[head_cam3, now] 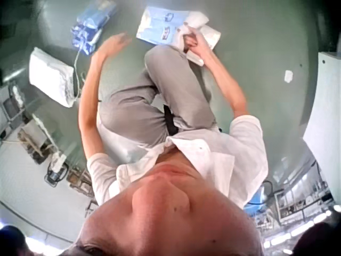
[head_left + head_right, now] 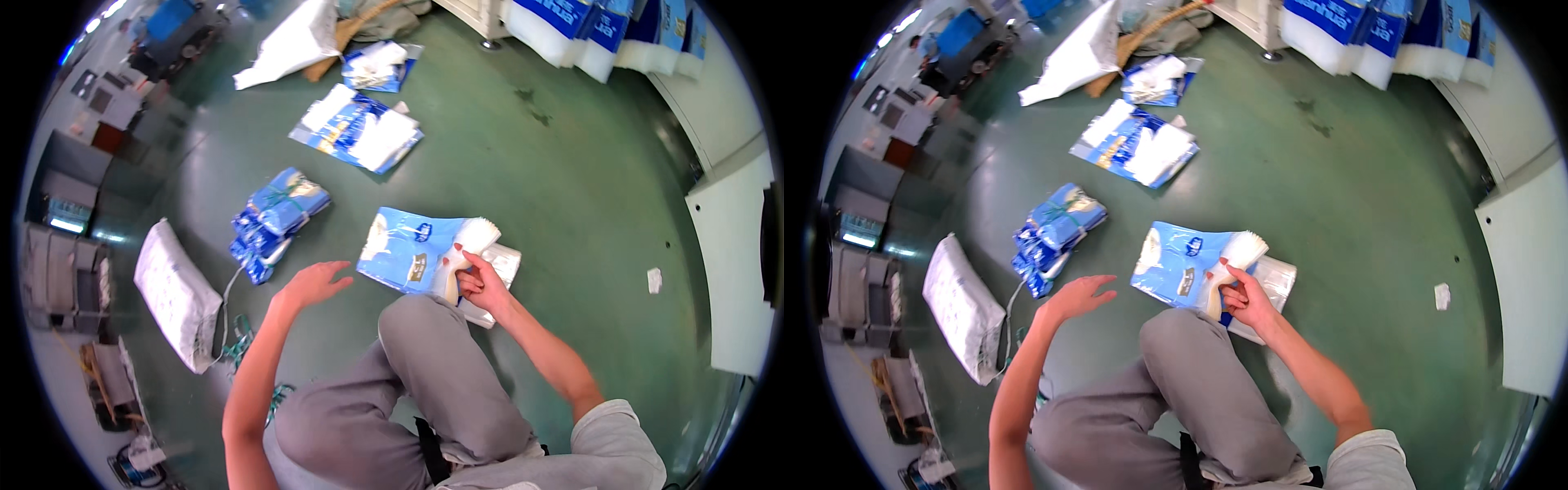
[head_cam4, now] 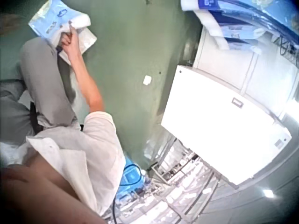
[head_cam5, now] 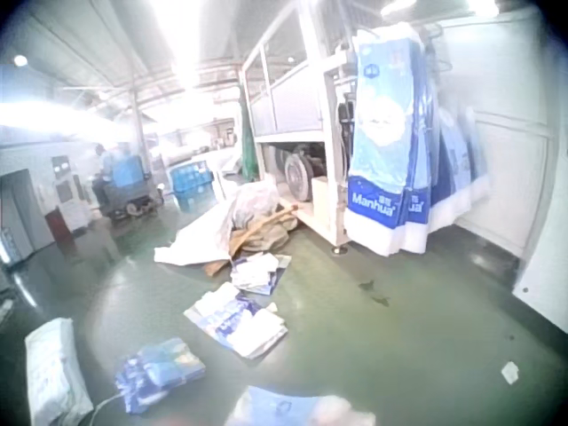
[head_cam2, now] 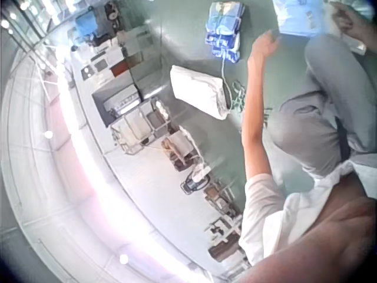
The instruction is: The person removes a plastic tie from a bundle of plastic bags on the floor, unfolds several individual bags, and hangs them onto a metal rack.
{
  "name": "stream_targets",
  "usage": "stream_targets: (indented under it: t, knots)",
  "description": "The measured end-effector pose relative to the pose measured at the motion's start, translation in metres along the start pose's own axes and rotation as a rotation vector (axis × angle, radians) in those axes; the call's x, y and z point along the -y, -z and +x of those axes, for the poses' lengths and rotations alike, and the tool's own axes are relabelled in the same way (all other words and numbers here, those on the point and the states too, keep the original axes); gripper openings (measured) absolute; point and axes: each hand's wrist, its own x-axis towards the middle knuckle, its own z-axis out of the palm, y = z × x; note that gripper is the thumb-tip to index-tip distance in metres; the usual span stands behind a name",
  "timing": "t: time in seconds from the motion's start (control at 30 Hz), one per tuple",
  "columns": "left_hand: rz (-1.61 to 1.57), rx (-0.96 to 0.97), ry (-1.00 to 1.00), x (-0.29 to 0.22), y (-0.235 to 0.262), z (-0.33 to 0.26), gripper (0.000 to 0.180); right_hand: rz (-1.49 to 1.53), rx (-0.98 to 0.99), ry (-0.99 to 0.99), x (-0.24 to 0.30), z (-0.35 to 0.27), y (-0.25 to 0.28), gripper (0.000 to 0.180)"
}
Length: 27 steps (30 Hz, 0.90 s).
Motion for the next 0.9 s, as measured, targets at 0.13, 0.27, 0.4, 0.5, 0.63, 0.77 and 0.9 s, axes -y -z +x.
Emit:
stream_targets:
  t: [0.13, 0.27, 0.4, 0.5, 0.63, 0.77, 0.9]
  knots:
    - [-0.044, -0.144, 0.020, -0.034, 0.057, -0.103, 0.045, -0.012, 0.013, 0.010, -0.006, 0.019, -0.037, 0.022]
    - [-0.148, -0.199, 0.073, -0.058, 0.052, -0.184, 0.039, -0.080, 0.118, 0.050, -0.017, 0.003, -0.084, 0.034]
    - [-0.331, -0.353, 0.115, -0.075, 0.031, -0.227, 0.034, -0.116, 0.186, 0.059, -0.012, -0.029, -0.125, 0.037]
    - [-0.347, -0.431, 0.238, -0.083, 0.029, -0.250, 0.029, -0.079, 0.328, 0.086, -0.008, -0.067, -0.171, 0.037]
    - [-0.240, -0.488, 0.248, -0.090, 0.021, -0.256, 0.028, -0.023, 0.493, 0.146, 0.010, -0.105, -0.220, 0.041]
    - [-0.122, -0.492, 0.201, -0.105, 0.026, -0.264, 0.029, -0.024, 0.753, 0.173, 0.029, -0.150, -0.274, 0.024]
    - [0.054, -0.517, 0.023, -0.099, 0.026, -0.238, 0.027, -0.080, 0.998, 0.292, 0.060, -0.182, -0.324, 0.049]
